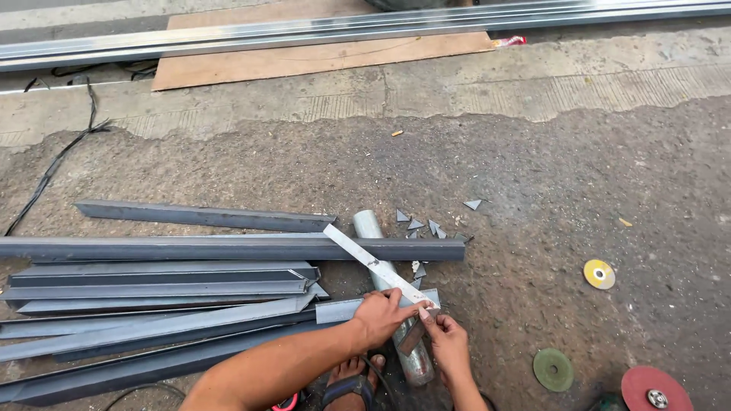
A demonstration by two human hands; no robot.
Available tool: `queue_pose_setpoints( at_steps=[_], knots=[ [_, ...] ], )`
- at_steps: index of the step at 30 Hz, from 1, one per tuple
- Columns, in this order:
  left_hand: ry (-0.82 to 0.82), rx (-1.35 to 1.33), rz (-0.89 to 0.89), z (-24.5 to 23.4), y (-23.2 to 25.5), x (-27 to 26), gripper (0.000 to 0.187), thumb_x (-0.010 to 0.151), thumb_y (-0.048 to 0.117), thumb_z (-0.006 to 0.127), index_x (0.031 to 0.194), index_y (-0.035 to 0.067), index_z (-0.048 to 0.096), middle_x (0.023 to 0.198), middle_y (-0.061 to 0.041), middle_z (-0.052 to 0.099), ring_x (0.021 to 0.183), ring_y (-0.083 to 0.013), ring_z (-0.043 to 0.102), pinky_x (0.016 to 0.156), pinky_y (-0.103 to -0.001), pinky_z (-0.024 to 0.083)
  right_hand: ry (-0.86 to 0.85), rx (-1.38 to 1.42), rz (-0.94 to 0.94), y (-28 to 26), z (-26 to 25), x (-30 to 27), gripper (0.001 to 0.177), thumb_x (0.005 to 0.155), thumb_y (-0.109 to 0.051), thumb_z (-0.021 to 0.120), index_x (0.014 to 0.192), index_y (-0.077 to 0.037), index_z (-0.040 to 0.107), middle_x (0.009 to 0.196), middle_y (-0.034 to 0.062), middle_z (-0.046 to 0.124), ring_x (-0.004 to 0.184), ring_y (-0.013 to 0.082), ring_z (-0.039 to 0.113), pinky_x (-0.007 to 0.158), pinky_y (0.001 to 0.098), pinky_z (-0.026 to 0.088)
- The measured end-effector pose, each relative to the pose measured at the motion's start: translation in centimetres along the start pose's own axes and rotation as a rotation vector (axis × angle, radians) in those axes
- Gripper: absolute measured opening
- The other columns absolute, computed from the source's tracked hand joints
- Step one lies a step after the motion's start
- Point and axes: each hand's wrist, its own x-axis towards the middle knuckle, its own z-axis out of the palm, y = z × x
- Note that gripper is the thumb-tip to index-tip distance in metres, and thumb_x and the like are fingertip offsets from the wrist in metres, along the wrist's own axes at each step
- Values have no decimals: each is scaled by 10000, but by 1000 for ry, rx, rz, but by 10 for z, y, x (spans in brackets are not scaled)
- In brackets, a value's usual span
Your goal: Measuring, marking, and cutting metal angle bars using an angle grinder and a square.
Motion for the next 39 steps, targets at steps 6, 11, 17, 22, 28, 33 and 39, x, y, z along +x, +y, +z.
queue_pose_setpoints(
  at_steps=[6,11,17,22,28,33,39],
  knots=[
    [44,-135,24,-10,-17,-12,1051,908,33,644,1673,263,-39,1176,-195,546,759,-367,710,605,-503,565,103,343,64,9,-5,0,170,914,-264,763,938,-110,696,641,-34,512,456,57,354,392,227,218],
    [172,-55,53,24,-25,-3,879,805,64,741,1554,1,286,1187,-172,604,843,-357,704,647,-462,581,338,567,97,6,-56,31,131,987,-269,687,1001,-156,623,737,-39,537,510,31,403,364,190,262],
    [186,-91,47,34,-34,4,692,903,56,602,1550,5,362,1230,-166,586,894,-376,691,716,-480,580,509,760,242,13,-111,88,191,1013,-360,685,936,-209,597,718,-21,530,527,58,406,407,205,261],
    [47,-231,36,13,-38,-3,680,936,-28,501,1584,38,305,1290,-177,548,951,-385,669,748,-528,592,581,589,308,21,-126,84,215,987,-327,690,1038,-156,570,796,45,497,644,164,528,540,283,492],
    [89,-123,152,8,-43,2,492,934,33,561,1412,143,519,1131,-93,608,854,-400,715,621,-538,580,279,-545,292,-39,-121,11,554,920,-353,638,1385,-54,597,1392,156,640,1266,344,594,1048,425,421],
    [151,121,380,-9,-59,12,314,996,124,543,1288,197,628,1083,-63,649,939,-306,685,821,-475,512,-616,-1175,40,-36,-210,-31,453,883,-491,696,1235,-207,664,1196,-68,799,1066,71,778,938,234,585],
    [345,-34,408,1,-77,46,268,882,64,583,1125,158,648,990,-55,687,847,-335,720,752,-488,546,-329,-1210,770,-74,-289,-93,421,950,-483,671,959,-82,801,816,54,768,675,150,753,529,243,623]
  ],
)
